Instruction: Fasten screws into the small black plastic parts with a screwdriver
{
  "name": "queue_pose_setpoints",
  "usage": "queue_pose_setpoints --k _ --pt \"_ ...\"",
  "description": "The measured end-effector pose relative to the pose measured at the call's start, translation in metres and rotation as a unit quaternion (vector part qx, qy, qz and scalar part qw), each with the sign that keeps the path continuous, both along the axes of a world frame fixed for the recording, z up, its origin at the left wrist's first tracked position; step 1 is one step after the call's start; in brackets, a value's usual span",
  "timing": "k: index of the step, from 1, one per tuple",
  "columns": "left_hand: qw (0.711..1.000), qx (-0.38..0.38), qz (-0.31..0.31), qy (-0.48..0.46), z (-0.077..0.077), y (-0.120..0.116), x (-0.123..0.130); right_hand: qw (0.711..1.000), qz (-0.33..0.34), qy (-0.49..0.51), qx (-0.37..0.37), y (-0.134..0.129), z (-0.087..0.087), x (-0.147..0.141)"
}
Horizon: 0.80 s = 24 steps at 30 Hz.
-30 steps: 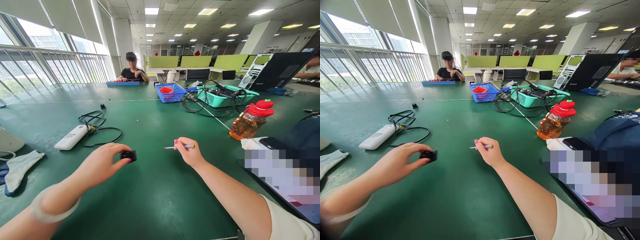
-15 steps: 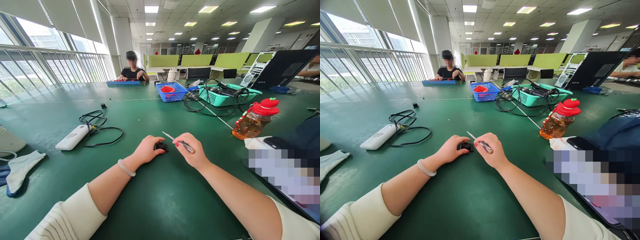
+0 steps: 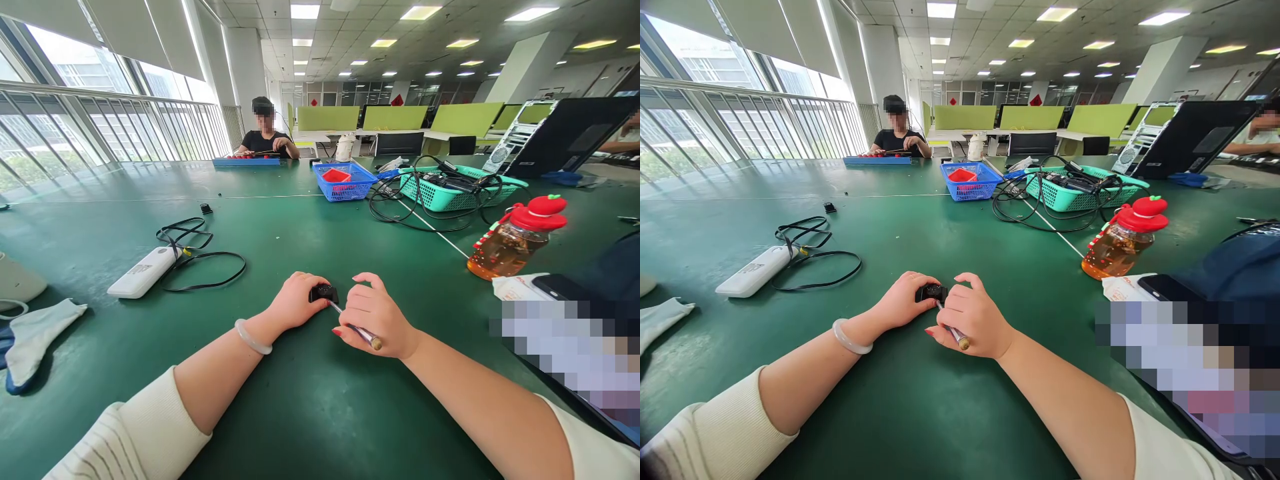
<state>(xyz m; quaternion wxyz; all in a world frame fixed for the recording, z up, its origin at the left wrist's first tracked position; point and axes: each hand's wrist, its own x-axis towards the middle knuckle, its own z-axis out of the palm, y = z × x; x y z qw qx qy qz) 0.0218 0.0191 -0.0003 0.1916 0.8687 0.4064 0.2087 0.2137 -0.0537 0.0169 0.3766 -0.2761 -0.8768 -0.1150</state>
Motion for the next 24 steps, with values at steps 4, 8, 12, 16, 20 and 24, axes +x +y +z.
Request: queue_pose_setpoints --k 4,8,12,16,20,24 --pt "1.0 0.009 -0.003 -0.001 0.0 0.0 0.0 0.997 -0.011 -0.065 0.048 -0.003 0.002 -0.003" --pt "1.0 0.019 -0.007 0.001 -0.001 0.001 0.0 0.991 -0.019 -0.1 0.085 -0.004 0.004 -0.006" --pt "1.0 0.015 -0.004 0.004 -0.001 0.001 0.0 0.99 -0.047 -0.106 0.08 -0.004 0.001 -0.008" --pt "1.0 0.013 0.003 0.003 -0.001 0.001 0.0 0.987 -0.045 -0.132 0.077 -0.004 -0.003 -0.012" --pt "1.0 0.013 0.004 0.004 -0.001 0.001 0.0 0.989 -0.032 -0.129 0.062 -0.003 -0.004 -0.012" --pt "1.0 0.004 0.007 0.008 -0.001 0.002 0.0 0.999 -0.039 -0.003 -0.003 0.002 -0.004 -0.003"
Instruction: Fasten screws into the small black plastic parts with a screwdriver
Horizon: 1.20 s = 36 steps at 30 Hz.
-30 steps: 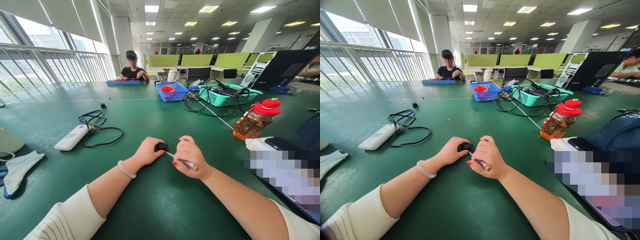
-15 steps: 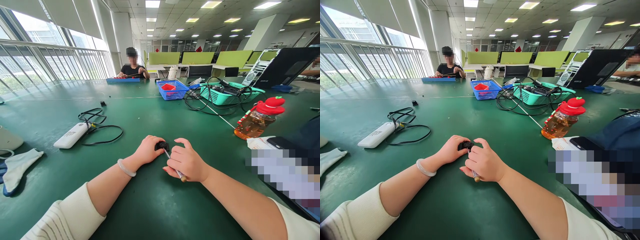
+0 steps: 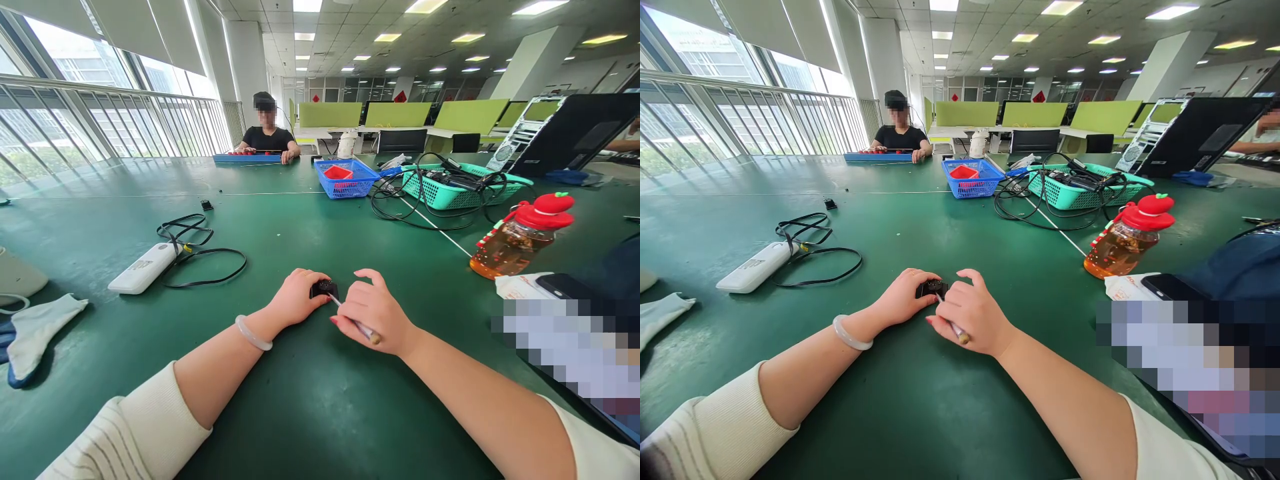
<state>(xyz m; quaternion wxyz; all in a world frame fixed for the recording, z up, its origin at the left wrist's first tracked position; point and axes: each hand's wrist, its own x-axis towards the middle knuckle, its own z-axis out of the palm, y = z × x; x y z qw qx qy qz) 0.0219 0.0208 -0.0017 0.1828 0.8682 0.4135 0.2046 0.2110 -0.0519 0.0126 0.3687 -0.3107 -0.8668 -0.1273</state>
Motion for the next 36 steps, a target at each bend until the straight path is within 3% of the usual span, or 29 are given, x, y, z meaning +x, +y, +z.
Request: queue_pose_setpoints --k 3,6,15,20,24,28,31,34,36 --pt "1.0 -0.003 -0.002 0.003 0.0 0.001 0.0 0.992 -0.002 0.111 -0.067 0.005 -0.002 0.007" --pt "1.0 -0.006 0.0 0.004 -0.001 0.001 0.0 0.983 0.006 0.158 -0.092 0.007 -0.005 0.011" --pt "1.0 -0.003 -0.001 -0.005 -0.003 0.003 0.0 1.0 0.003 0.027 0.008 0.001 0.002 0.006" --pt "1.0 -0.005 0.001 -0.005 -0.003 0.003 -0.001 0.993 -0.001 0.116 -0.031 0.004 -0.002 0.008" --pt "1.0 -0.013 0.01 0.001 -0.002 0.002 -0.001 0.947 -0.056 0.276 -0.151 0.01 -0.006 0.012" --pt "1.0 -0.011 0.01 0.007 -0.001 0.002 -0.001 0.851 -0.125 0.42 -0.288 0.017 -0.01 0.016" --pt "1.0 -0.003 -0.001 0.012 -0.001 0.001 -0.001 0.798 -0.149 0.478 -0.336 0.023 -0.012 0.017" --pt "1.0 0.005 -0.014 0.011 0.0 0.0 -0.002 0.777 -0.175 0.5 -0.341 0.023 -0.012 0.017" --pt "1.0 0.006 -0.019 0.011 0.002 -0.001 -0.002 0.792 -0.175 0.484 -0.33 0.021 -0.011 0.016"
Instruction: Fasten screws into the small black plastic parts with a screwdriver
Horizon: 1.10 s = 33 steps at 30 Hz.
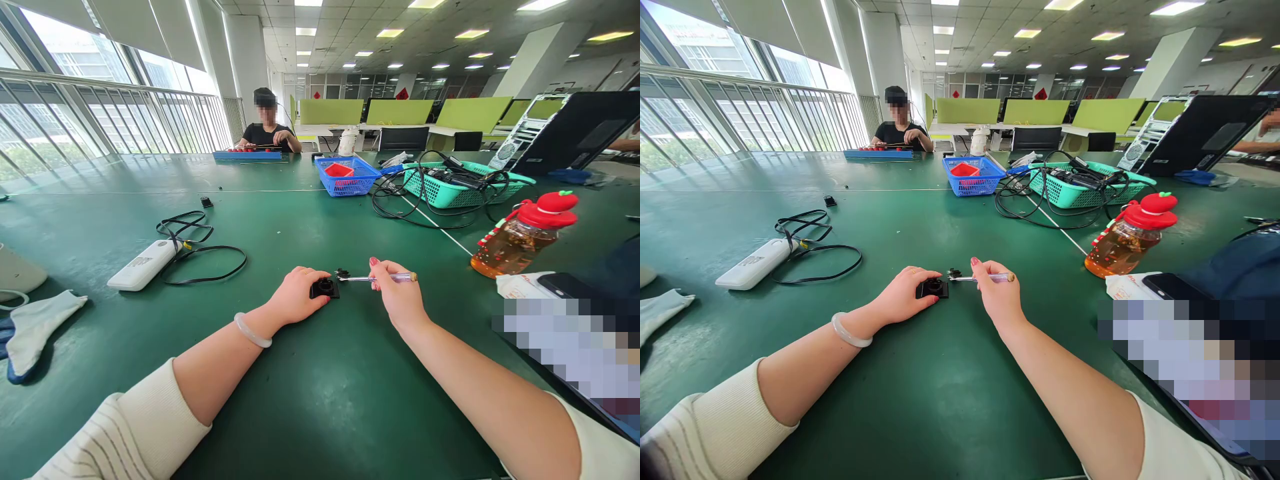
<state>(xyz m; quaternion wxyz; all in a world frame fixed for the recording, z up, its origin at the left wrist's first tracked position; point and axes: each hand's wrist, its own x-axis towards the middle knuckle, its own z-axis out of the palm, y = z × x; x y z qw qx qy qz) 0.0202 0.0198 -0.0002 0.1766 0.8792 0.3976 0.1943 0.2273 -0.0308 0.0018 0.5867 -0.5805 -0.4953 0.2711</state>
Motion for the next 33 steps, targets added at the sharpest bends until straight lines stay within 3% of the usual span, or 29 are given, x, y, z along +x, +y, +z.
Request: queue_pose_setpoints --k 4,8,10,15,21,29,33 --pt "1.0 0.001 -0.004 -0.001 0.0 0.0 0.0 0.99 0.078 -0.112 0.021 -0.006 0.002 -0.006" --pt "1.0 -0.002 -0.012 -0.002 -0.002 0.002 -0.001 0.941 0.162 -0.29 0.07 -0.008 0.001 -0.011" --pt "1.0 -0.003 -0.012 0.0 -0.002 0.002 -0.001 0.927 0.151 -0.326 0.104 -0.009 0.0 -0.011" --pt "1.0 -0.007 -0.008 0.01 -0.001 0.003 -0.001 0.953 0.076 -0.273 0.109 -0.01 0.003 -0.007" --pt "1.0 -0.012 -0.005 0.011 -0.001 0.003 -0.001 0.97 0.149 -0.191 0.006 -0.007 0.004 -0.008" --pt "1.0 -0.005 -0.01 0.012 -0.003 0.004 -0.001 0.932 0.117 -0.307 0.153 -0.012 0.006 -0.009" --pt "1.0 -0.008 -0.01 0.015 -0.003 0.006 -0.001 0.932 0.121 -0.306 0.149 -0.013 0.008 -0.008"
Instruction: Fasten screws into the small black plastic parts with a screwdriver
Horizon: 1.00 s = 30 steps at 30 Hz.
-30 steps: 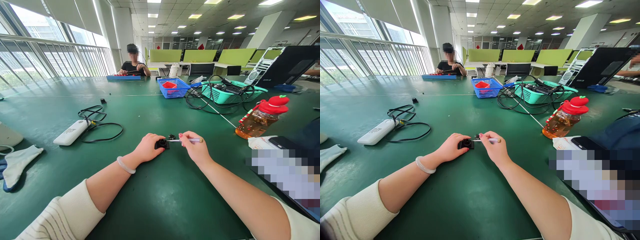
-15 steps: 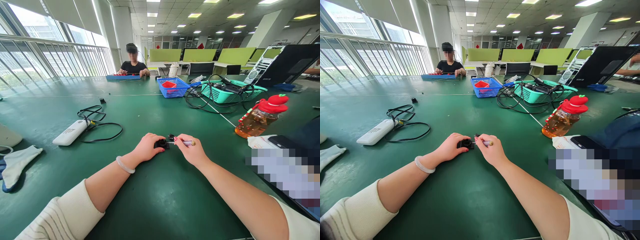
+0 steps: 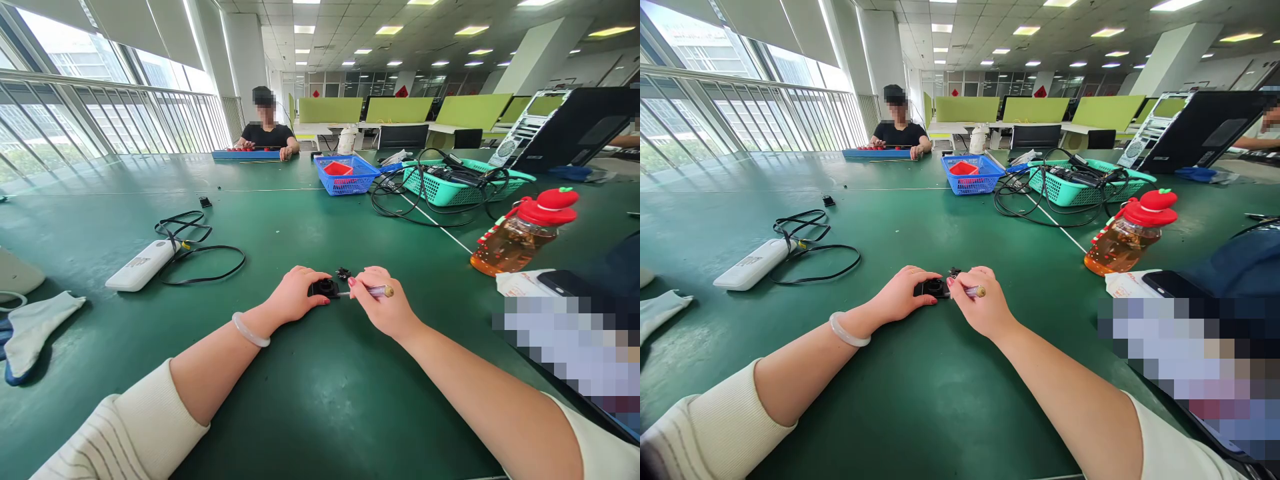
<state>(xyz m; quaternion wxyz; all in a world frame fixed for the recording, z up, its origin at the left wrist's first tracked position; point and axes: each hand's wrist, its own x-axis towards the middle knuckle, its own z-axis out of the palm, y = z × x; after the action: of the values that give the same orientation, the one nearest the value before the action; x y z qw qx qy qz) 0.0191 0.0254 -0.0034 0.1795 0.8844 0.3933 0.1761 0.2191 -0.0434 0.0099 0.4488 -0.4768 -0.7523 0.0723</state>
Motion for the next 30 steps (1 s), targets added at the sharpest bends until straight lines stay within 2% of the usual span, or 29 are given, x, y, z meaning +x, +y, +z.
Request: queue_pose_setpoints --k 4,8,11,15,18,21,23,27,30 --pt "1.0 -0.001 0.002 0.001 0.0004 -0.0001 0.0 1.0 0.011 -0.023 -0.01 -0.0013 0.0026 0.0005" --pt "1.0 0.002 0.001 -0.002 0.0026 -0.0023 0.0 0.997 0.068 -0.025 0.025 -0.004 0.0026 -0.0015" --pt "1.0 0.006 0.001 -0.007 0.0039 -0.0038 0.0001 0.995 0.092 -0.039 0.008 -0.0037 0.0005 -0.0052" --pt "1.0 0.003 0.001 -0.01 0.0034 -0.0036 0.0 0.996 0.075 -0.018 -0.05 -0.0019 -0.0021 -0.007" --pt "1.0 0.001 -0.001 -0.011 0.0022 -0.0025 -0.0002 0.997 0.058 0.035 -0.039 -0.0021 -0.0013 -0.0038" --pt "1.0 0.0 0.003 -0.007 0.0018 -0.002 -0.0002 0.995 -0.005 0.092 -0.034 -0.0026 0.0011 0.0001" --pt "1.0 0.001 0.004 -0.004 0.0021 -0.0025 -0.0001 0.991 -0.033 0.107 -0.067 -0.0021 0.0021 0.0012" --pt "1.0 0.009 -0.001 -0.008 0.0036 -0.0045 0.0001 0.98 -0.011 0.123 -0.156 0.0002 0.001 -0.0008" --pt "0.999 0.012 -0.015 -0.03 0.005 -0.0058 0.0 0.979 0.013 0.118 -0.168 0.0012 -0.0005 -0.0028"
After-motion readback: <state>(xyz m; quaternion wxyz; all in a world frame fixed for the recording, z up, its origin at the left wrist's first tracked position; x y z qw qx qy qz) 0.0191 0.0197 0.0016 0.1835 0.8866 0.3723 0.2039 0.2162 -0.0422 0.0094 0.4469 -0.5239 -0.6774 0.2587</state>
